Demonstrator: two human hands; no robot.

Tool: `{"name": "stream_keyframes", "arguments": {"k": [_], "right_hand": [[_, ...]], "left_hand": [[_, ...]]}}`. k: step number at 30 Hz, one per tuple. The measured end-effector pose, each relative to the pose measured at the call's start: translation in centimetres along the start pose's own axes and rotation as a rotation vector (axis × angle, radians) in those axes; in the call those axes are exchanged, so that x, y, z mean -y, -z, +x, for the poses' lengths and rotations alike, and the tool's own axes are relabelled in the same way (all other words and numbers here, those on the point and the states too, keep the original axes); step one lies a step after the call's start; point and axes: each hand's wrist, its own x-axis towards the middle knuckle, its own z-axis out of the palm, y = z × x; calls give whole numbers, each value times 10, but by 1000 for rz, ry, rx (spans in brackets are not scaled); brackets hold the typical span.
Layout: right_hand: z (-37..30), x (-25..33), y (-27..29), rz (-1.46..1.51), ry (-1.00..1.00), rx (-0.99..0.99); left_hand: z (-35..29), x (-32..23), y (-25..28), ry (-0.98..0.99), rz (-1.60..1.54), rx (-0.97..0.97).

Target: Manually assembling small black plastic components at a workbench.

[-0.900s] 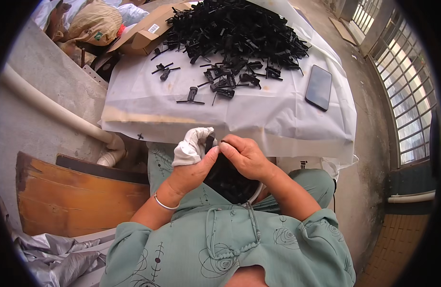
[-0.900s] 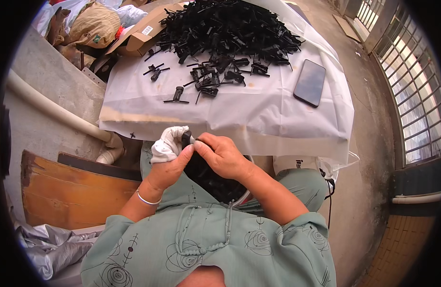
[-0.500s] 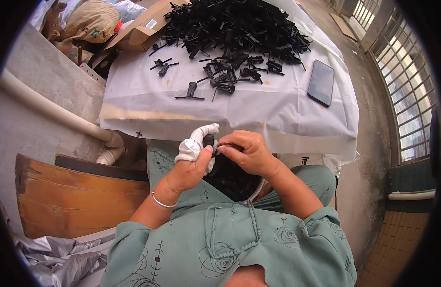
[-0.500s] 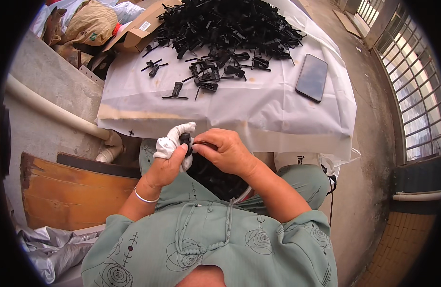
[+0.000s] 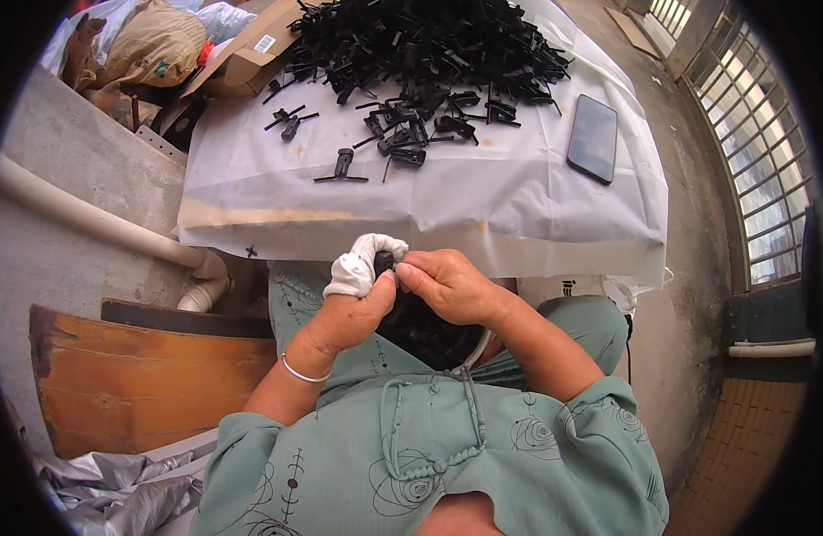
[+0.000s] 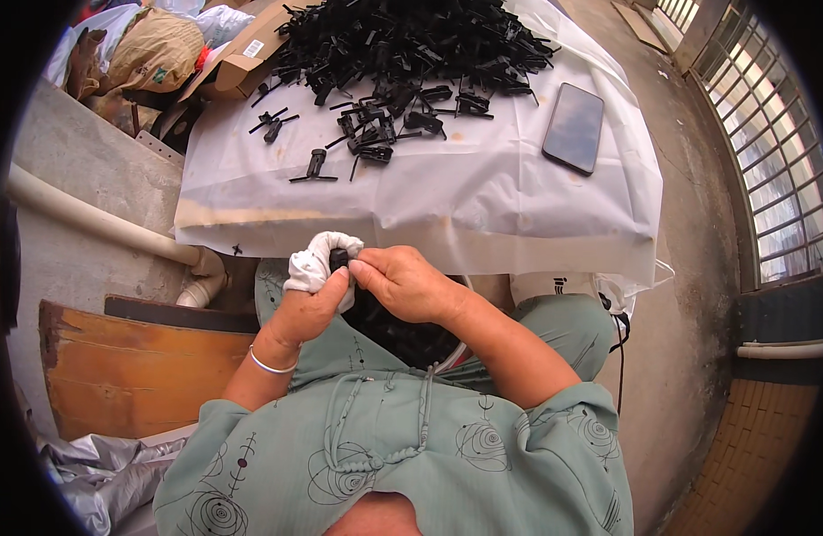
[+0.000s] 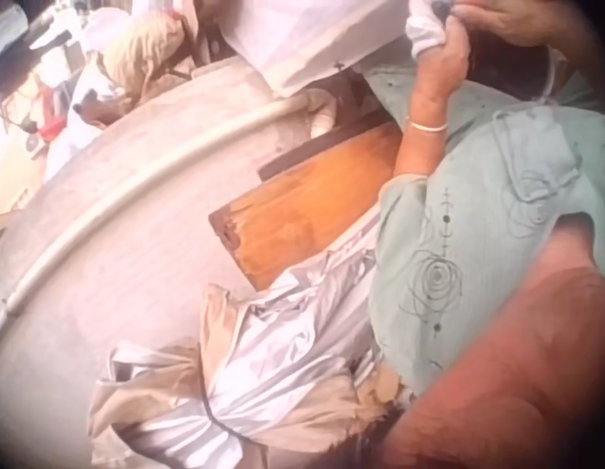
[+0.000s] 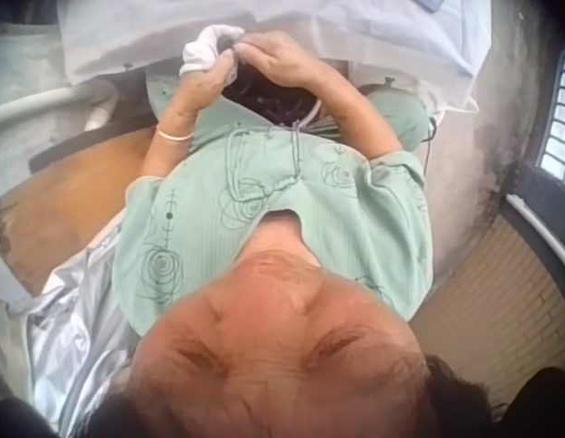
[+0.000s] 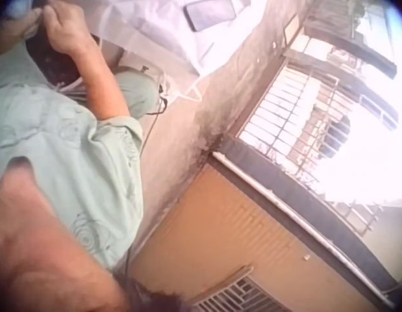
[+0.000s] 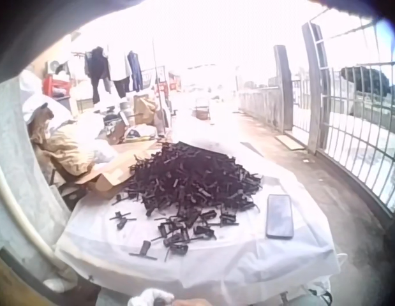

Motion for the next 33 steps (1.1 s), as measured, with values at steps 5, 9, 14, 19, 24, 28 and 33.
{"name": "stream_keyframes", "arguments": {"k": [5, 9, 14, 19, 24, 28, 33], "right_hand": [[-1, -3, -6, 45, -44, -12], [-2, -7, -13, -23, -39, -47], [2, 7, 13, -151, -73, 76], [3, 2, 15, -147, -20, -111], [2, 3, 11, -199, 80, -187], [3, 0, 16, -150, 18, -335], [9, 3, 15, 12, -79, -529]], "left_hand": [[0, 8, 0, -251, 366, -27], [-8, -8, 0, -86, 437, 23], [10, -18, 26, -299, 882, 57], [57, -9, 59, -443, 932, -453], [107, 1, 71, -5, 1053, -430], [91, 11, 63, -145, 1171, -338], [44, -4, 12, -415, 778, -252]]}}
